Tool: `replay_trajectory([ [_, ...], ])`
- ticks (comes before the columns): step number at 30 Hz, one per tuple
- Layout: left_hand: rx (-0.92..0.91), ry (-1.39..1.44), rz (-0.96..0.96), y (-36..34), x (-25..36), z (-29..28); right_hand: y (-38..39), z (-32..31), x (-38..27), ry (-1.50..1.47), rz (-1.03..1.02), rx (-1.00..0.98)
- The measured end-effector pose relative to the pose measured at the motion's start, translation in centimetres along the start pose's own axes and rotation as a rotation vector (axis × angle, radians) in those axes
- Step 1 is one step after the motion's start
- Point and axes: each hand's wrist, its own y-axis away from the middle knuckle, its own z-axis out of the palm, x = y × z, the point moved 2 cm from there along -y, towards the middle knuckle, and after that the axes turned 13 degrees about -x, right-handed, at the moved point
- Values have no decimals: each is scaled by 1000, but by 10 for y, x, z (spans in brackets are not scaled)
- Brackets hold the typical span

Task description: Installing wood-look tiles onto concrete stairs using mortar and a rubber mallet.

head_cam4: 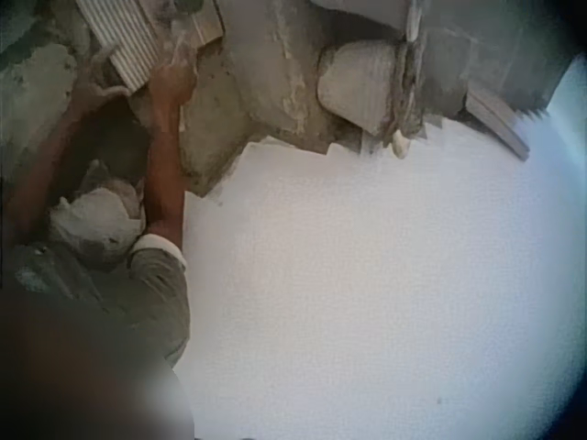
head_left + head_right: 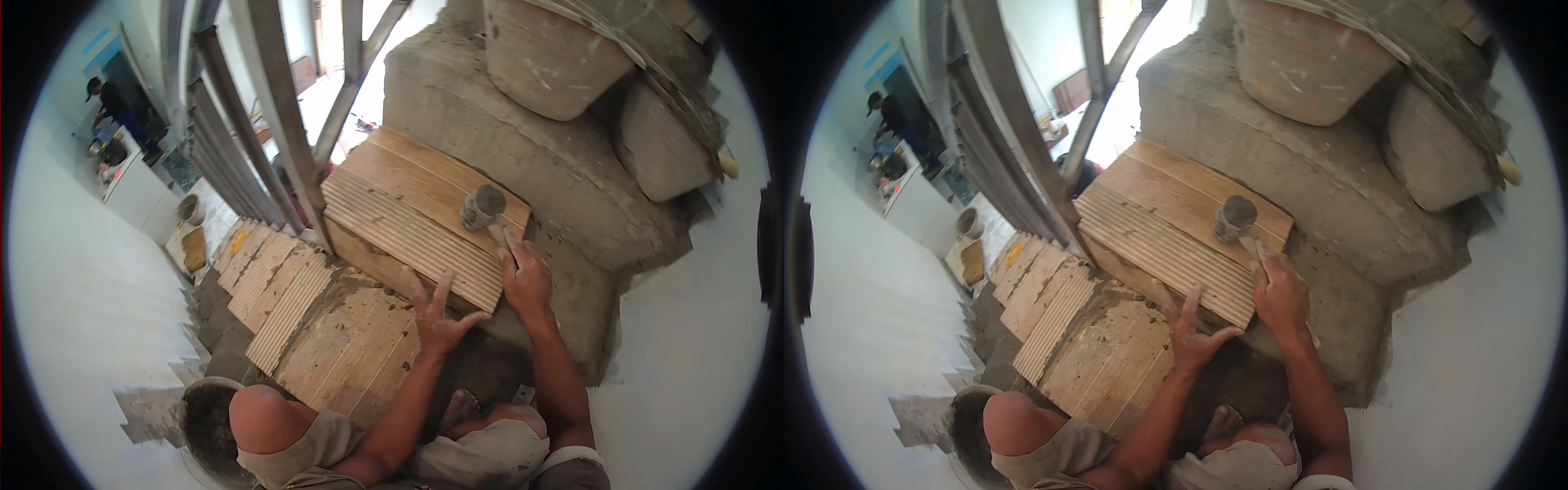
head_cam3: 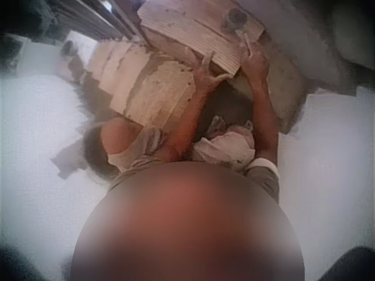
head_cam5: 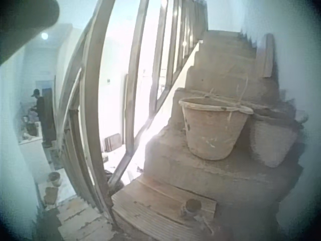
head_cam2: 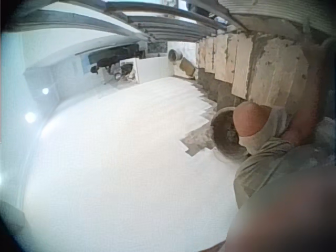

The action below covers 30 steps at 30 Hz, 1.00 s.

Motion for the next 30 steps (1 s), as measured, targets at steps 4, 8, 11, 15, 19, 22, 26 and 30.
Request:
replay_trajectory([
  [4, 29, -6, 25, -2, -8, -3, 5, -7, -2, -133, -57, 126],
  [8, 28, 9, 33, 0, -9, 2, 12, -18, -3, -167, -44, 174],
  [11, 27, -23, 33, 0, -9, 3, 10, -7, 12, -29, -20, 92],
  [15, 35, -6, 57, 2, -9, 5, 2, -2, 24, 67, -2, 26],
  [19, 39, -13, 50, 0, -12, 1, 1, -9, 8, -24, -64, 99],
  [22, 33, -12, 38, 1, -10, 1, -7, -14, -5, -52, -133, 163],
  [26, 17, -6, 38, 0, -11, 3, -23, 6, 0, 59, -51, -61],
  [30, 31, -20, 34, 3, -9, 2, -31, 10, -6, 36, -45, -32],
])
